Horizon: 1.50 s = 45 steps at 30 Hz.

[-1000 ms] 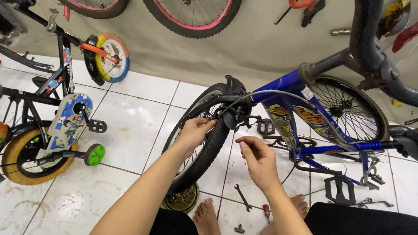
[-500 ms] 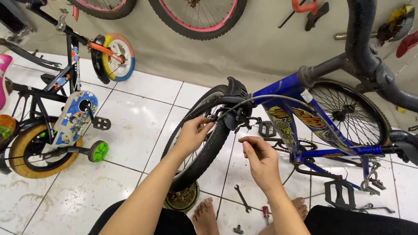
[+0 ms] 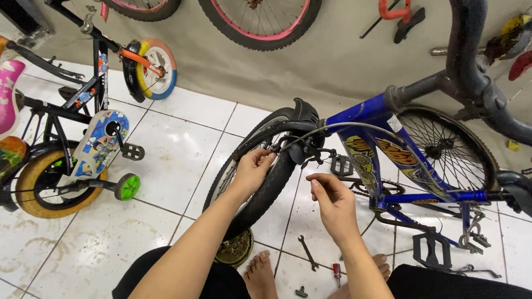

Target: Adjusting the tension and alignment of the front rim brakes on a bicycle using a wrench.

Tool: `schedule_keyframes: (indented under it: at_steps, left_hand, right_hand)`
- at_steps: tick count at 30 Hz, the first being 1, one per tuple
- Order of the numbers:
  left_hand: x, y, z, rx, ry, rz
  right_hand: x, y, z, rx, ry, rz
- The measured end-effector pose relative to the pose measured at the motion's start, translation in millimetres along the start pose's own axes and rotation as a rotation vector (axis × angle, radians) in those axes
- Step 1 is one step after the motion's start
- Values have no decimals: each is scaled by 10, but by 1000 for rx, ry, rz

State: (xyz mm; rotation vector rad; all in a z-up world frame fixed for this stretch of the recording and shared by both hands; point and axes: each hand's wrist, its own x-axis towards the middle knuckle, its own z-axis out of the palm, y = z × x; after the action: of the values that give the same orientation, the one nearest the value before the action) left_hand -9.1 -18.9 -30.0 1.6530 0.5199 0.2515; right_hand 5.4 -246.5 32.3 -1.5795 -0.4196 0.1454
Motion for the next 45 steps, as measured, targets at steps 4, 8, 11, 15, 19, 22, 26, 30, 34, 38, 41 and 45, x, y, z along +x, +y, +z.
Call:
schedule_keyframes:
  at_steps: [4, 8, 11, 15, 19, 22, 26, 30, 34, 38, 41, 45]
  left_hand:
    - [-15, 10, -43, 97, 4, 46]
    - [-171, 344, -111, 338, 7, 232]
    - [-168, 267, -108, 401, 7, 299]
    - [-65, 115, -95, 264, 0, 279]
    - [-79, 114, -127, 364, -3, 349]
    - [-116, 179, -94, 414, 26, 370]
    - [-105, 98, -85, 323, 36, 298]
    - [-14, -32, -68, 154, 32, 203]
    - [25, -128, -14, 148, 58, 197]
    - [-35, -1, -45, 157, 66, 210]
    - [0, -26, -26, 176, 56, 229]
    - [-13, 112, -107, 203, 10, 265]
  right_hand:
    - [-25, -111, 77, -23, 18, 5]
    - [6, -635, 299, -205, 66, -310]
    - [177, -927, 472, -350, -19, -603]
    - [650, -967, 542, -676, -265, -924]
    - [1079, -942, 550, -1124, -600, -767]
    - [1255, -801, 678, -1470, -700, -720]
    - [1462, -414, 901, -1659, -740, -938]
    - [1678, -204, 1040, -1738, -974, -831]
    - [1686, -190, 1072, -1799, -1018, -828]
    - [1631, -162, 997, -1781, -1010, -1003]
    - [1554, -256, 925, -1778, -971, -1138]
    - [1499, -380, 879, -1750, -939, -1214]
